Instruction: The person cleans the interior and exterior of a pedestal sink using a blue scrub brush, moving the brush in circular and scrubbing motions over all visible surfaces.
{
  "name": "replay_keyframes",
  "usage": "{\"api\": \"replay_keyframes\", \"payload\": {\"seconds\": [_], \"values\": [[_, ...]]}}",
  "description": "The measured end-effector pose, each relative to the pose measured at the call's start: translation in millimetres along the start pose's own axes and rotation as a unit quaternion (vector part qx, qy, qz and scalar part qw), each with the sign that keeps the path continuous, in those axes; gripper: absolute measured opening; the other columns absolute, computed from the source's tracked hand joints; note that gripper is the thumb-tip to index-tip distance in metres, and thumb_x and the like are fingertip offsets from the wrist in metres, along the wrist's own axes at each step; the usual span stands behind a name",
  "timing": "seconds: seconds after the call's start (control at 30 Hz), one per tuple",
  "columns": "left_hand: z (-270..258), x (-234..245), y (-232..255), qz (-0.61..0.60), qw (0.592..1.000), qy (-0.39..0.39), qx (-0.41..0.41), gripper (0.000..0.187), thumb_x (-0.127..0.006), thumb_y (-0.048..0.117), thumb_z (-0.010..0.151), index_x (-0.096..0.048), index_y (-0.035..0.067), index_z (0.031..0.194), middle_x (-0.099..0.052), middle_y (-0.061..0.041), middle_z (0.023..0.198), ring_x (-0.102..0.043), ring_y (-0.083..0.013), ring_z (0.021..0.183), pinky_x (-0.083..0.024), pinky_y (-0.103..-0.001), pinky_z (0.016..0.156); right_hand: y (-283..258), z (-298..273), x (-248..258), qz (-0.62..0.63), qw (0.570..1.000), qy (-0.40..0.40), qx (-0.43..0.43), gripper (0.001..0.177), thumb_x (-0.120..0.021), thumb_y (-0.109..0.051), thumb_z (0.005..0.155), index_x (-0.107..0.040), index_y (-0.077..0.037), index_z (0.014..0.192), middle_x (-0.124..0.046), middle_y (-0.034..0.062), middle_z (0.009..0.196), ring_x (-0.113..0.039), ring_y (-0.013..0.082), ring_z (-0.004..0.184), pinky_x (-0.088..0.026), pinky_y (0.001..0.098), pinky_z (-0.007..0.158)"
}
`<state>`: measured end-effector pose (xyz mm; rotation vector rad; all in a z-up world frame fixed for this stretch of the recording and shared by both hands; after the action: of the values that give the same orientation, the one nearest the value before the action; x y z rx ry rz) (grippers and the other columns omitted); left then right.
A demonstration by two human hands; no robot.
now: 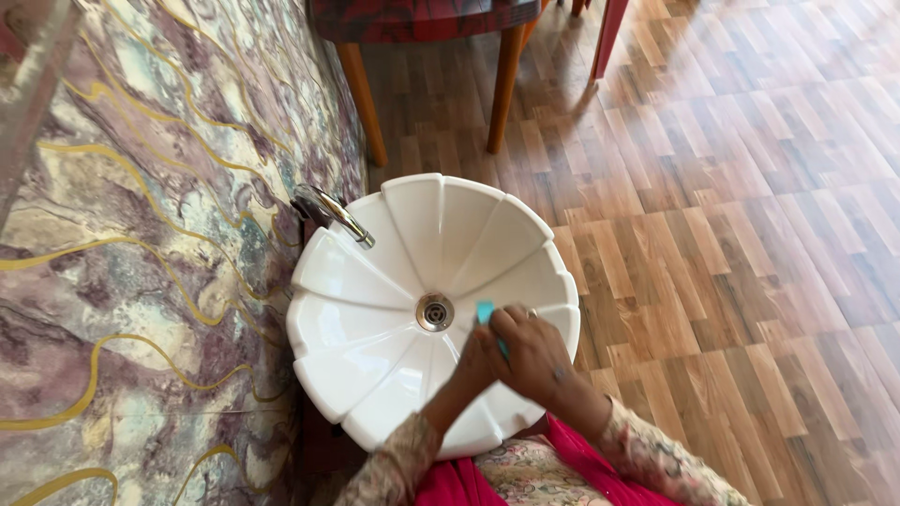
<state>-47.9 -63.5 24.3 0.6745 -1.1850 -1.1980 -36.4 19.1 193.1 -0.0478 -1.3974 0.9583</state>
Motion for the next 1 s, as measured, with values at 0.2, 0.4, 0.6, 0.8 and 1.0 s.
{"api": "replay_keyframes", "payload": {"seconds": [0.2, 0.4, 0.6, 0.8, 1.0], "values": [[-42.0, -15.7, -38.0, 0.052, 0.998, -0.026, 0.009, 0.032, -0.062, 0.024, 0.098, -0.062, 0.009, 0.126, -0.068, -0.017, 0.124, -0.066, -0.0341, 0.118, -0.054, -0.044, 0.097, -20.4, -17.8, 8.7, 0.133, 0.972, 0.092, 0.168, 0.013, -0.06, -0.01, 0.092, -0.063, 0.0, 0.099, -0.063, 0.0202, 0.099, -0.064, 0.04, 0.092, -0.051, 0.0469, 0.085], [7.5, 4.9, -138.2, 0.143, 0.973, -0.123, 0.136, 0.032, -0.058, 0.024, 0.099, -0.065, 0.01, 0.127, -0.069, -0.018, 0.131, -0.063, -0.0363, 0.126, -0.05, -0.048, 0.104, 31.4, 29.0, -33.0, 0.297, 0.952, -0.042, 0.069, 0.023, -0.06, -0.013, 0.094, -0.066, 0.004, 0.109, -0.069, 0.0216, 0.119, -0.069, 0.0385, 0.11, -0.053, 0.0429, 0.097], [-91.0, -34.0, -84.3, 0.177, 0.981, -0.003, -0.078, 0.049, -0.068, 0.021, 0.086, -0.058, 0.007, 0.132, -0.061, -0.018, 0.132, -0.056, -0.0378, 0.127, -0.044, -0.052, 0.108, -16.6, -33.3, -15.4, 0.349, 0.891, -0.143, 0.254, 0.047, -0.051, -0.033, 0.1, -0.063, 0.002, 0.129, -0.063, 0.0244, 0.137, -0.06, 0.0431, 0.133, -0.046, 0.0501, 0.115], [-102.7, -13.7, -55.9, 0.301, 0.953, 0.006, -0.034, 0.042, -0.067, 0.02, 0.087, -0.059, 0.006, 0.126, -0.061, -0.018, 0.126, -0.058, -0.0373, 0.12, -0.048, -0.052, 0.099, -4.7, -25.5, -62.0, 0.184, 0.939, -0.139, 0.254, 0.056, -0.055, -0.041, 0.093, -0.065, -0.006, 0.136, -0.063, 0.0239, 0.139, -0.059, 0.0458, 0.132, -0.046, 0.0532, 0.111], [-104.7, 2.4, -26.6, 0.272, 0.961, -0.049, 0.025, 0.035, -0.066, 0.02, 0.09, -0.06, 0.006, 0.122, -0.061, -0.016, 0.125, -0.059, -0.0359, 0.117, -0.051, -0.049, 0.094, -23.3, -34.2, -57.7, 0.131, 0.934, -0.199, 0.264, 0.064, -0.06, -0.049, 0.091, -0.06, -0.008, 0.14, -0.058, 0.0247, 0.143, -0.06, 0.0466, 0.126, -0.05, 0.0521, 0.101]]}}
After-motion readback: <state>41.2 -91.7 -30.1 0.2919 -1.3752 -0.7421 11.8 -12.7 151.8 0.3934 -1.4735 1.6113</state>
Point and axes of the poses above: each hand's wrist, its own z-axis towards the middle knuckle, its own x-axis out of the back of the hand, y = z × x, the point moved 6 cm from there along z, towards the middle knuckle
